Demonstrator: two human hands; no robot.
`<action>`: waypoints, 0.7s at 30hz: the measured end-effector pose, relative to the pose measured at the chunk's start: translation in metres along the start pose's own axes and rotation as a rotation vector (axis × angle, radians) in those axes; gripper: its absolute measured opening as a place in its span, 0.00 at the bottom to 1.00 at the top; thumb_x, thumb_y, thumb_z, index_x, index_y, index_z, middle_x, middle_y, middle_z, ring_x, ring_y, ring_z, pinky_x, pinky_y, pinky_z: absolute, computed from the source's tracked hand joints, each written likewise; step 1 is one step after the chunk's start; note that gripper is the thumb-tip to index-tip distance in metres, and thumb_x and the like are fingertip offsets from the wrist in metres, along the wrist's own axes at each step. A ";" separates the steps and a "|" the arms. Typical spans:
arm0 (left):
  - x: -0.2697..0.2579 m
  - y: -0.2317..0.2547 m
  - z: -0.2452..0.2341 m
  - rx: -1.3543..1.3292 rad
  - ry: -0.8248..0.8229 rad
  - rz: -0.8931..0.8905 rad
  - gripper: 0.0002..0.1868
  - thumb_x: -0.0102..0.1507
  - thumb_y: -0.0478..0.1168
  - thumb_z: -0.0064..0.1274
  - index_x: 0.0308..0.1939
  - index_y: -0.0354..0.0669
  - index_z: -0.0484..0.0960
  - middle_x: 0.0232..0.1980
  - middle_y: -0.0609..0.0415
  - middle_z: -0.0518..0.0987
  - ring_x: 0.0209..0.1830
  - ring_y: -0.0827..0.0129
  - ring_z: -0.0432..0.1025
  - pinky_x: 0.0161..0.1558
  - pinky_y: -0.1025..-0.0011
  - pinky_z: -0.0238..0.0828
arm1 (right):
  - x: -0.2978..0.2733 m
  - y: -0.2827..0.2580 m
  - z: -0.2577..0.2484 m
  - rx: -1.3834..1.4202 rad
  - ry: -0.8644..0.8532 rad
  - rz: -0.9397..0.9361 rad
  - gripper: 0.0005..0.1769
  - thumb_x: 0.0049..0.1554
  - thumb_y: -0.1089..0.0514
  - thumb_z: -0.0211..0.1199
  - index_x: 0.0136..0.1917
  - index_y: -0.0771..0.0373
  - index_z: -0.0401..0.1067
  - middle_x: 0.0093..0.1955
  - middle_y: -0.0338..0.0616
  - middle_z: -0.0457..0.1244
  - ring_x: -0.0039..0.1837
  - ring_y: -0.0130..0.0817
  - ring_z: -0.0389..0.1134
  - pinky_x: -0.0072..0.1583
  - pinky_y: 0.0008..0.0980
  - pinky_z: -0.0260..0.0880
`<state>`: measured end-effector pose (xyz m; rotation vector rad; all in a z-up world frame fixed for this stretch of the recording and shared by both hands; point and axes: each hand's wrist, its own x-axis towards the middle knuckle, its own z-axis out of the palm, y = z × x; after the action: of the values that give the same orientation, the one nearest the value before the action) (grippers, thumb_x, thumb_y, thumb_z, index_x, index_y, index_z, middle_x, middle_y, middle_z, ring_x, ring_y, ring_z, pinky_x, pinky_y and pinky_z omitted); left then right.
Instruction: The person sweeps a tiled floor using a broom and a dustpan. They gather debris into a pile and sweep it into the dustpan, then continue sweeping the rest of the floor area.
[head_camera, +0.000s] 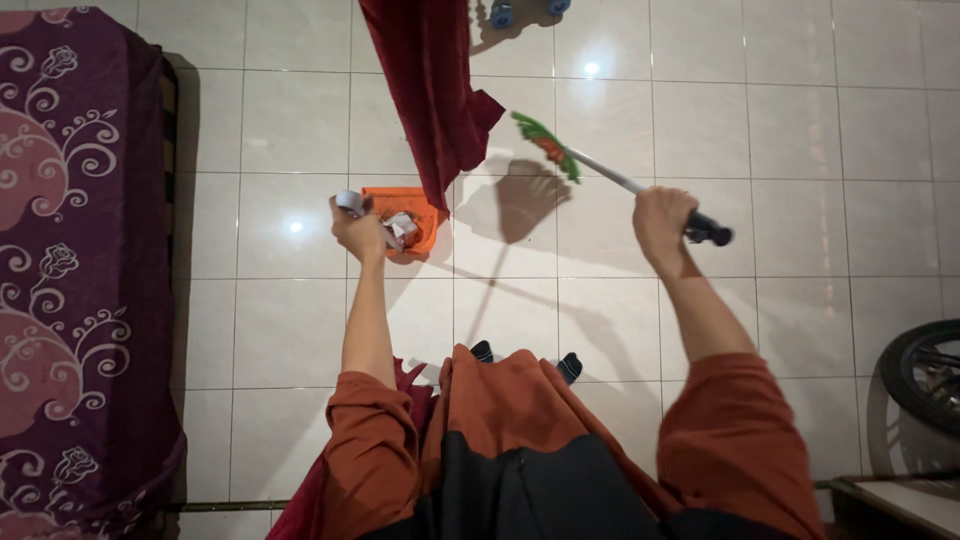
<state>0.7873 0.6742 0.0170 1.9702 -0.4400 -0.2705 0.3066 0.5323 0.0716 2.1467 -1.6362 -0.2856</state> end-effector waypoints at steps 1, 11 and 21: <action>0.005 -0.001 0.002 0.030 0.007 -0.017 0.25 0.60 0.44 0.67 0.55 0.44 0.72 0.44 0.45 0.84 0.46 0.48 0.80 0.51 0.54 0.75 | -0.007 -0.006 0.010 -0.128 0.076 -0.001 0.07 0.53 0.56 0.63 0.34 0.52 0.78 0.31 0.39 0.66 0.37 0.36 0.68 0.38 0.39 0.59; -0.015 0.089 -0.002 0.507 0.308 0.410 0.53 0.60 0.41 0.67 0.80 0.53 0.45 0.82 0.42 0.40 0.83 0.50 0.40 0.78 0.36 0.31 | -0.046 -0.047 0.015 0.169 -0.150 -0.041 0.10 0.55 0.58 0.60 0.35 0.56 0.80 0.32 0.44 0.69 0.38 0.42 0.74 0.37 0.43 0.68; -0.117 0.113 0.102 0.346 -0.293 0.721 0.14 0.69 0.39 0.51 0.59 0.46 0.76 0.57 0.52 0.79 0.60 0.58 0.71 0.66 0.55 0.63 | -0.060 0.168 -0.001 0.098 -0.361 0.321 0.09 0.52 0.56 0.63 0.43 0.53 0.83 0.40 0.47 0.73 0.43 0.47 0.75 0.42 0.41 0.66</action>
<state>0.6216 0.5959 0.0754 1.9599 -1.4194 -0.0142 0.1440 0.5535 0.1430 1.9382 -2.2052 -0.5254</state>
